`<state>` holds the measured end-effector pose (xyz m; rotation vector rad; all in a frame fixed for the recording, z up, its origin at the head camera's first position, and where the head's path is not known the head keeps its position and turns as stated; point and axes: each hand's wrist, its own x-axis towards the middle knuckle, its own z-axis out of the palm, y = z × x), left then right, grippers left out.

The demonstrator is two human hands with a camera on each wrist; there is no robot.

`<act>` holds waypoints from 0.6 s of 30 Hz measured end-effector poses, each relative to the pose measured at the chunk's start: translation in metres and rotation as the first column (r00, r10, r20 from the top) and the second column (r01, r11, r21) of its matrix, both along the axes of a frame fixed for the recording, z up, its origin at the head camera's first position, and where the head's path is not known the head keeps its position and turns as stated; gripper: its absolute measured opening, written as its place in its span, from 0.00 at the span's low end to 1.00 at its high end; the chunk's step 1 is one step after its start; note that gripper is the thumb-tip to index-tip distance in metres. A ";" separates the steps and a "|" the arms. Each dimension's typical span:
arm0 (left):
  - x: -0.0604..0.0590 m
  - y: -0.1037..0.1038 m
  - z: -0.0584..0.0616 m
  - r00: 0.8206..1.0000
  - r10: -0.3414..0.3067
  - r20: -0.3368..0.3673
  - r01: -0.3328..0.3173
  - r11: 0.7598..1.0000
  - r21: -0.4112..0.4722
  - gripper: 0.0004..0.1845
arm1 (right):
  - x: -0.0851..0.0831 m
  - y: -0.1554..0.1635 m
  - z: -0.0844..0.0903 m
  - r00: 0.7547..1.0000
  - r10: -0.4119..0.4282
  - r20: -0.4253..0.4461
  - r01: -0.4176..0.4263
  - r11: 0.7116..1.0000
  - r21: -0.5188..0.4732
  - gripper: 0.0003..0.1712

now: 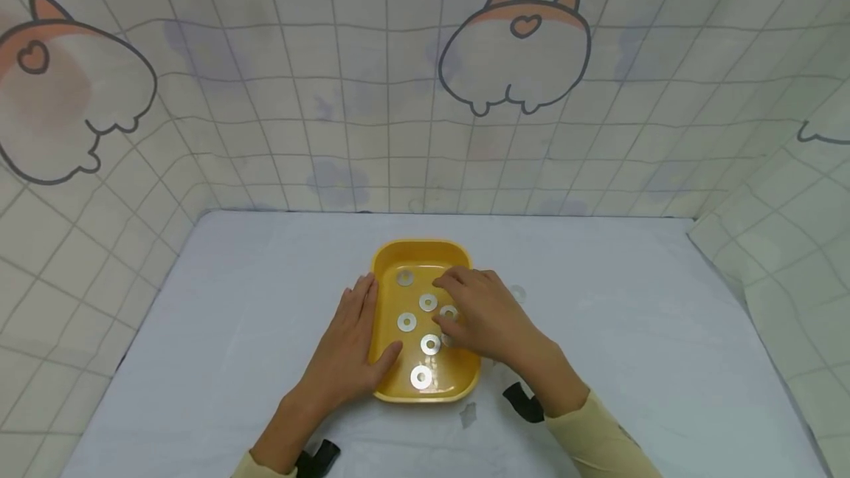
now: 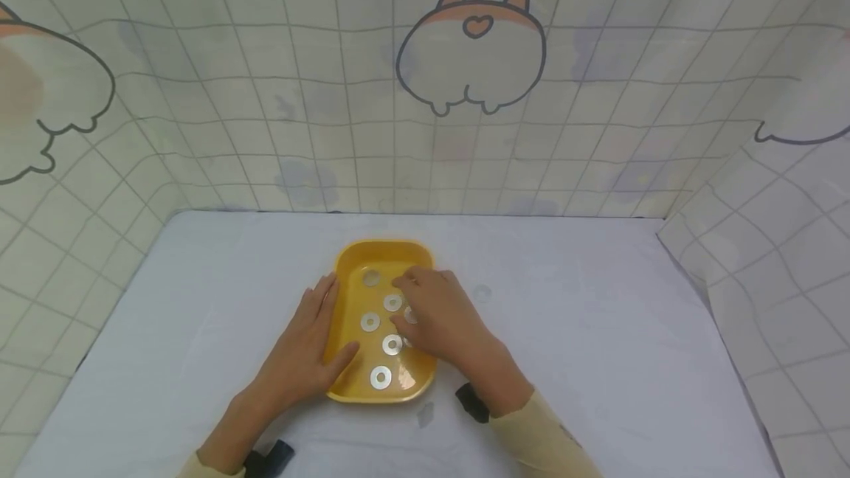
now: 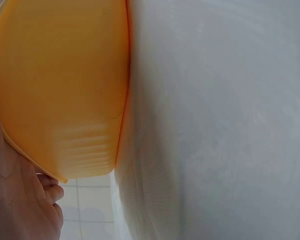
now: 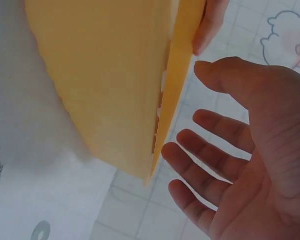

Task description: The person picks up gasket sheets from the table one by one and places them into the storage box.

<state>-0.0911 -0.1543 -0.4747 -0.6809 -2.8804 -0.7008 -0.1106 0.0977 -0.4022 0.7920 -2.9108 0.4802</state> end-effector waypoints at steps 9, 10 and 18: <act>0.001 -0.001 0.000 1.000 0.008 0.005 -0.008 1.000 0.012 0.52 | 0.000 0.026 -0.007 0.993 -0.114 0.036 0.116 0.991 -0.071 0.22; 0.001 -0.001 0.000 1.000 0.008 0.005 -0.008 1.000 0.012 0.52 | -0.001 0.030 -0.008 0.990 -0.132 0.041 0.135 0.987 -0.085 0.22; 0.002 -0.001 0.001 1.000 0.003 0.019 -0.003 1.000 0.014 0.52 | -0.004 0.060 -0.022 0.975 -0.216 0.048 0.220 0.968 -0.119 0.21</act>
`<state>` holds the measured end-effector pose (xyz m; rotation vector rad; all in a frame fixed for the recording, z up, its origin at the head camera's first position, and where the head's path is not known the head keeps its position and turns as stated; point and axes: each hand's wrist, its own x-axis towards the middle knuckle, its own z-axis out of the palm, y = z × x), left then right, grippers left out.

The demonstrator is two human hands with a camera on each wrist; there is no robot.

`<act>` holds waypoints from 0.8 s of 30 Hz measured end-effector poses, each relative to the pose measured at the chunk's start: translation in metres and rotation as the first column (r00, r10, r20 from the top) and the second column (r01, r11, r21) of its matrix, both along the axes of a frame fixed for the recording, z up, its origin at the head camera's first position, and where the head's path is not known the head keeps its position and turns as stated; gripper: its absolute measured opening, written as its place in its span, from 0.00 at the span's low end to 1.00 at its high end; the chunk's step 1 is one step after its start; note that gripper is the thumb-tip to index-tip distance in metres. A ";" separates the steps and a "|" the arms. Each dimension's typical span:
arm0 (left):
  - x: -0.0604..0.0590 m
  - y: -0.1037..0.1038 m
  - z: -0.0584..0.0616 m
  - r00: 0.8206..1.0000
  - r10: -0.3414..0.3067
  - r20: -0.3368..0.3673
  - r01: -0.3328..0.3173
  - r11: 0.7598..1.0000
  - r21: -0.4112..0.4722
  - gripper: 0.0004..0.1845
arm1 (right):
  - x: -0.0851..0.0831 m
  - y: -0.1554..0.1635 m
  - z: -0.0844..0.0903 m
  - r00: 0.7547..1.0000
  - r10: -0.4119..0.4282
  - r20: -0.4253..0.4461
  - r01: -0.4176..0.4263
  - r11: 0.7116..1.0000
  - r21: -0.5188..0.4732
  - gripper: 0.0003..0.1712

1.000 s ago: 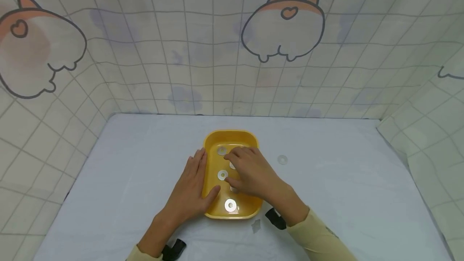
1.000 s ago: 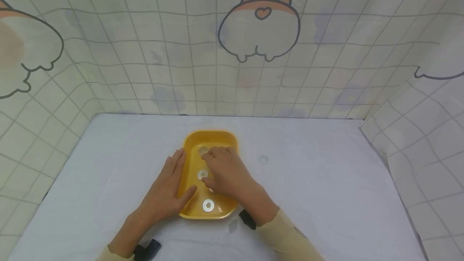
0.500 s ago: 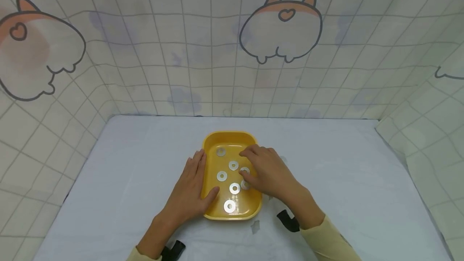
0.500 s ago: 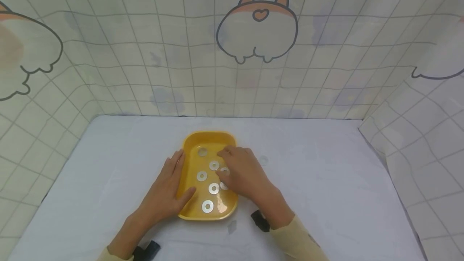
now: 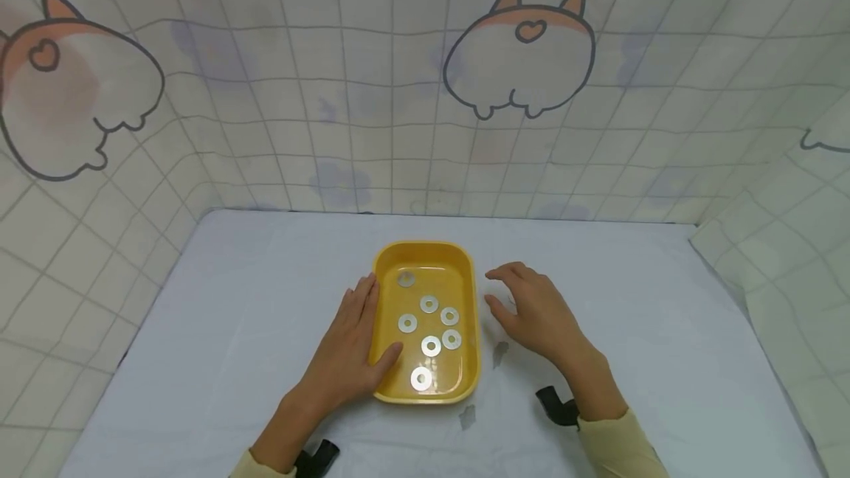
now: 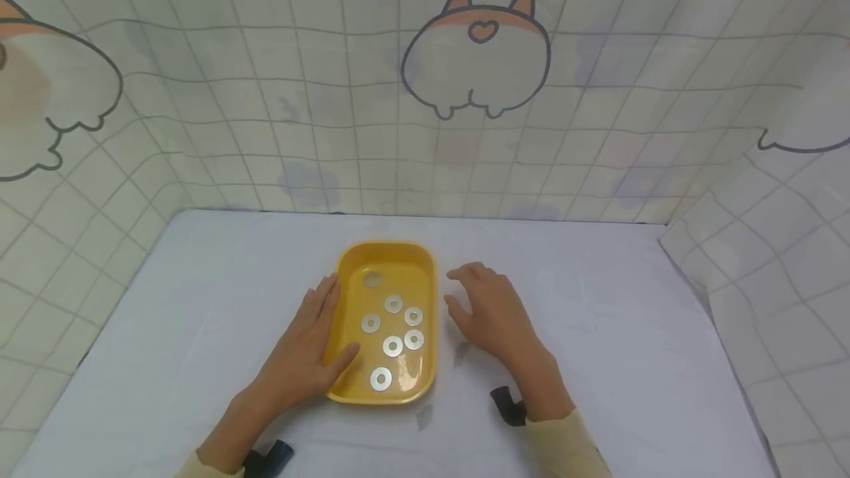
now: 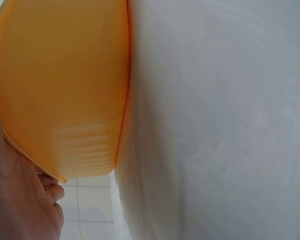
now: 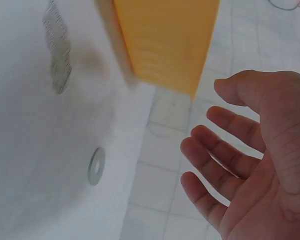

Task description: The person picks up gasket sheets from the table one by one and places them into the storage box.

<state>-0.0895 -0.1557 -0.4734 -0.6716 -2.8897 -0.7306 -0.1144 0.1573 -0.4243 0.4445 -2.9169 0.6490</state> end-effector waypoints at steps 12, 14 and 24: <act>-0.004 0.003 -0.002 0.999 -0.012 -0.035 0.011 1.000 -0.007 0.52 | -0.002 0.023 -0.015 0.997 -0.070 0.027 0.071 0.997 -0.033 0.20; -0.003 0.003 -0.003 0.999 -0.007 -0.033 0.006 1.000 -0.006 0.52 | -0.003 0.026 -0.018 0.995 -0.087 0.055 0.089 0.995 -0.039 0.21; -0.001 0.001 -0.003 1.000 0.010 -0.025 -0.010 1.000 0.000 0.52 | -0.008 0.031 -0.031 0.987 -0.139 0.084 0.139 0.990 0.011 0.20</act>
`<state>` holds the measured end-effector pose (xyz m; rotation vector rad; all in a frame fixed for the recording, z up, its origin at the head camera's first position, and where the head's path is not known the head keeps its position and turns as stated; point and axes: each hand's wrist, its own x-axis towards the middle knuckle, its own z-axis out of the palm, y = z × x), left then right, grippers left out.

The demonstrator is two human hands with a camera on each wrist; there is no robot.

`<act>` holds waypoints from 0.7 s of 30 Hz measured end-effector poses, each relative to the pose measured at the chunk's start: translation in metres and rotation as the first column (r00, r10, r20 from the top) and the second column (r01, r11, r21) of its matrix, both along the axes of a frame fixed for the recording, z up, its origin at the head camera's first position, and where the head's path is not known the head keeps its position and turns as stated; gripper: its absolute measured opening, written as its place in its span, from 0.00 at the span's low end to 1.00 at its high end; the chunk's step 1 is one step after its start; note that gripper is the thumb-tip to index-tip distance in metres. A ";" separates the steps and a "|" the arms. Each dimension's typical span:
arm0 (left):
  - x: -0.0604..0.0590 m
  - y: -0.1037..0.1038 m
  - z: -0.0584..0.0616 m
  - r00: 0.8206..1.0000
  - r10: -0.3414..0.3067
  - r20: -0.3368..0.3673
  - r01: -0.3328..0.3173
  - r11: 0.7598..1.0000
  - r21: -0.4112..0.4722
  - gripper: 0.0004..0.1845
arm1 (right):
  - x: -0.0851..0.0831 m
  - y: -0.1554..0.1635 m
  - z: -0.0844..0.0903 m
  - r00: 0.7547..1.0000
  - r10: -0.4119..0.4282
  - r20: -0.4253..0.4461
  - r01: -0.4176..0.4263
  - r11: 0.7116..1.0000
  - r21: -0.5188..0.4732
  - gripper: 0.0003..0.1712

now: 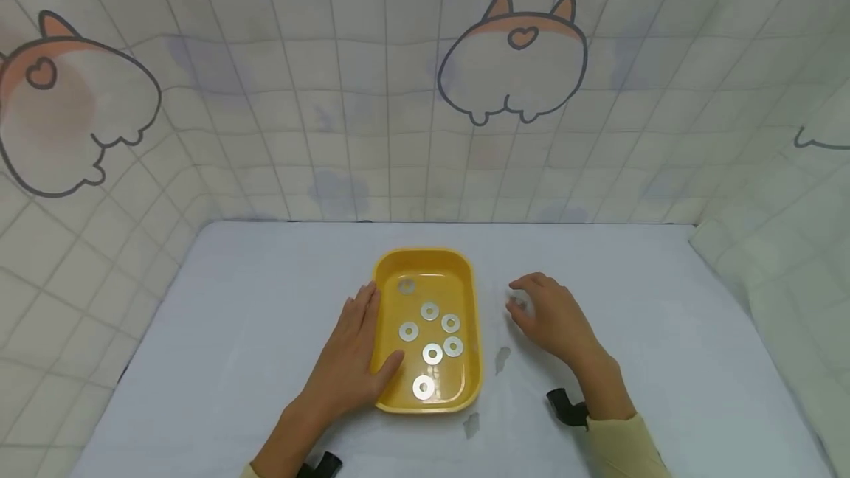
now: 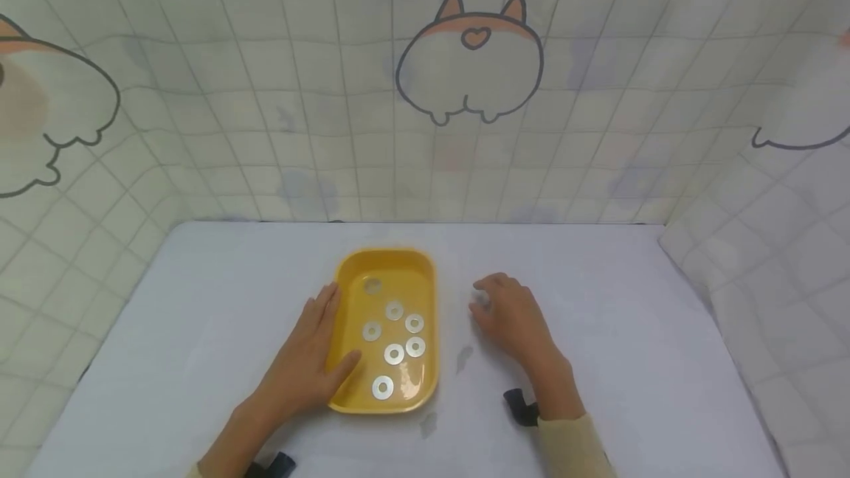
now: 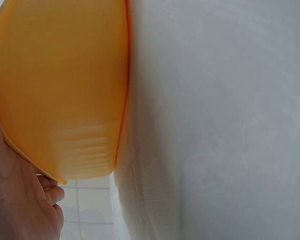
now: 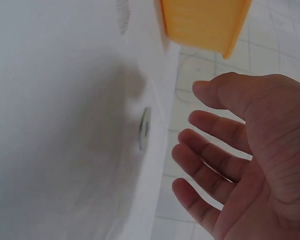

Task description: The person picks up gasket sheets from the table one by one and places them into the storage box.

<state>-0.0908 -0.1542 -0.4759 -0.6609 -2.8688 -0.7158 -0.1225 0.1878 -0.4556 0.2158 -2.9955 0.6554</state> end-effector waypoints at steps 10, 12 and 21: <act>0.001 0.000 0.000 1.000 -0.008 -0.004 0.008 1.000 -0.001 0.52 | -0.004 0.007 -0.016 1.000 0.020 -0.016 -0.019 0.999 0.048 0.18; 0.001 -0.001 -0.001 1.000 -0.007 -0.004 0.007 1.000 -0.003 0.52 | -0.003 0.004 -0.018 1.000 0.025 0.000 -0.025 0.998 0.061 0.18; 0.002 -0.001 0.002 0.999 -0.001 0.041 0.002 1.000 -0.013 0.52 | 0.001 -0.005 -0.017 0.999 -0.030 0.021 0.028 0.995 0.094 0.17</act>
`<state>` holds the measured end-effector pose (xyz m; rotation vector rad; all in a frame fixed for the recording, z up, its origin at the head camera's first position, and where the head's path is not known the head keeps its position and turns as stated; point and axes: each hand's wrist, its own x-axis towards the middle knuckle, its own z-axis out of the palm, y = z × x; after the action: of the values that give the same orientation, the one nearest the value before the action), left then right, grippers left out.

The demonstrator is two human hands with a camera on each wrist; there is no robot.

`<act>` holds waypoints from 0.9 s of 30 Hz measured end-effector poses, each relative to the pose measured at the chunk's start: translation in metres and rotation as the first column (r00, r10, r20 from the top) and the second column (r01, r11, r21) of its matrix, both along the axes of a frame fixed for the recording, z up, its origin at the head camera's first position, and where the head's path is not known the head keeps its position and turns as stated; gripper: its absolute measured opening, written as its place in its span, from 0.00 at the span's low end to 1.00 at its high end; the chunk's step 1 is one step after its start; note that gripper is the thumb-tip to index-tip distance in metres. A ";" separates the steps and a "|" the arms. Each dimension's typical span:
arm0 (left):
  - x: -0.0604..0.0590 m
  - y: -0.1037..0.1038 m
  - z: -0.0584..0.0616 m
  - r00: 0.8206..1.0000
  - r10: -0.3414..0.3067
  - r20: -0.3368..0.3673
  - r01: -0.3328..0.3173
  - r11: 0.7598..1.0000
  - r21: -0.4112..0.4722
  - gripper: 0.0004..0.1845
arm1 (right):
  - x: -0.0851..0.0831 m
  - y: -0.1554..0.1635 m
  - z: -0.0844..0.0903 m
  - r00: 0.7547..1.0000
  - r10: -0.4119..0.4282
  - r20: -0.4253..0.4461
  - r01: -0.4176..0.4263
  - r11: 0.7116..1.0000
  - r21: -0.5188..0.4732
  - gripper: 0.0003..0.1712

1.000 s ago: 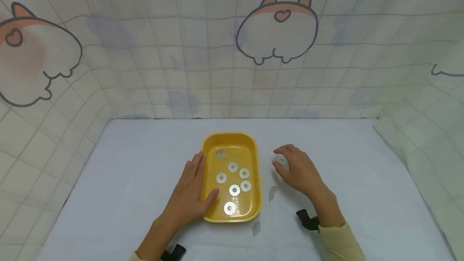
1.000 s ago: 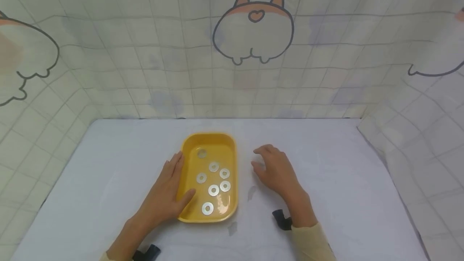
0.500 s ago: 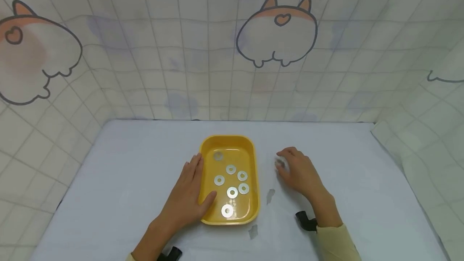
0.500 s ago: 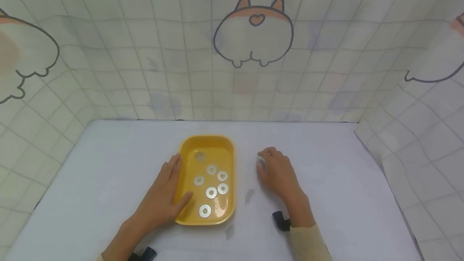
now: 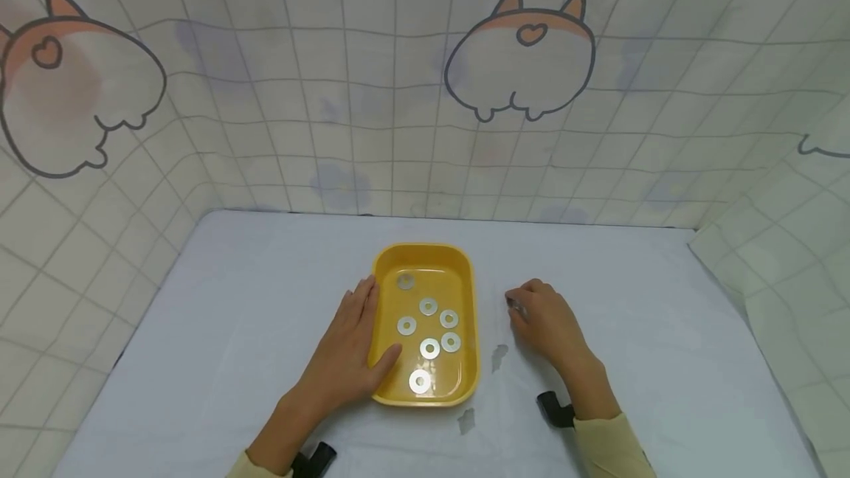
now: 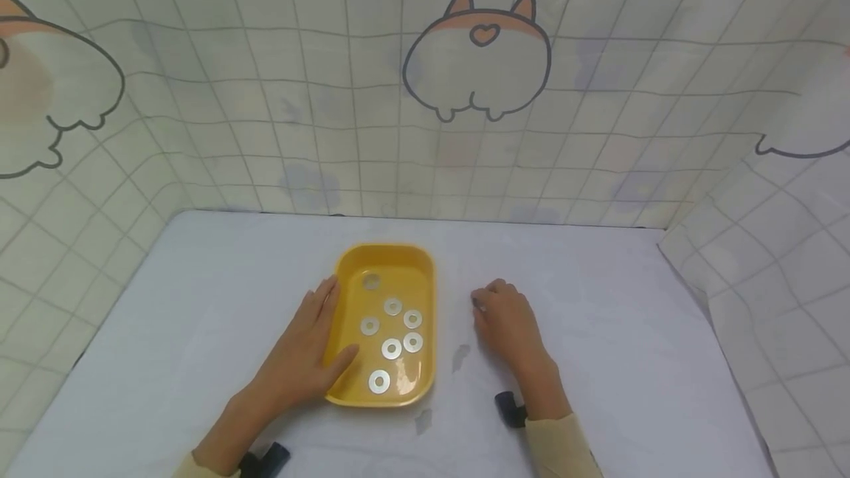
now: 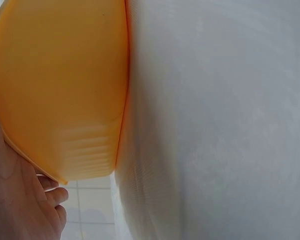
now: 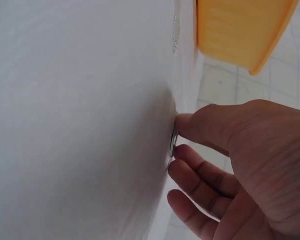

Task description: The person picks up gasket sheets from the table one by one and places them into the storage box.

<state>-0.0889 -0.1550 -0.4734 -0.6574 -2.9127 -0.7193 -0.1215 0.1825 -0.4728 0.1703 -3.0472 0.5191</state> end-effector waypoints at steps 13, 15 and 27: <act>0.000 -0.001 -0.001 1.000 0.000 -0.018 0.000 1.000 -0.016 0.52 | -0.003 0.003 0.003 0.994 -0.080 0.069 0.080 0.997 0.007 0.18; -0.001 -0.001 -0.001 1.000 -0.005 -0.019 0.005 1.000 -0.016 0.52 | -0.002 0.003 0.003 0.992 -0.095 0.081 0.095 0.995 0.006 0.19; -0.001 0.000 -0.002 1.000 -0.009 -0.025 0.009 1.000 -0.014 0.53 | 0.000 -0.004 0.006 0.988 -0.127 0.091 0.118 0.989 0.094 0.18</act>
<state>-0.0900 -0.1554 -0.4753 -0.6763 -2.8965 -0.6879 -0.1219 0.1789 -0.4672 -0.0406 -3.1507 0.3959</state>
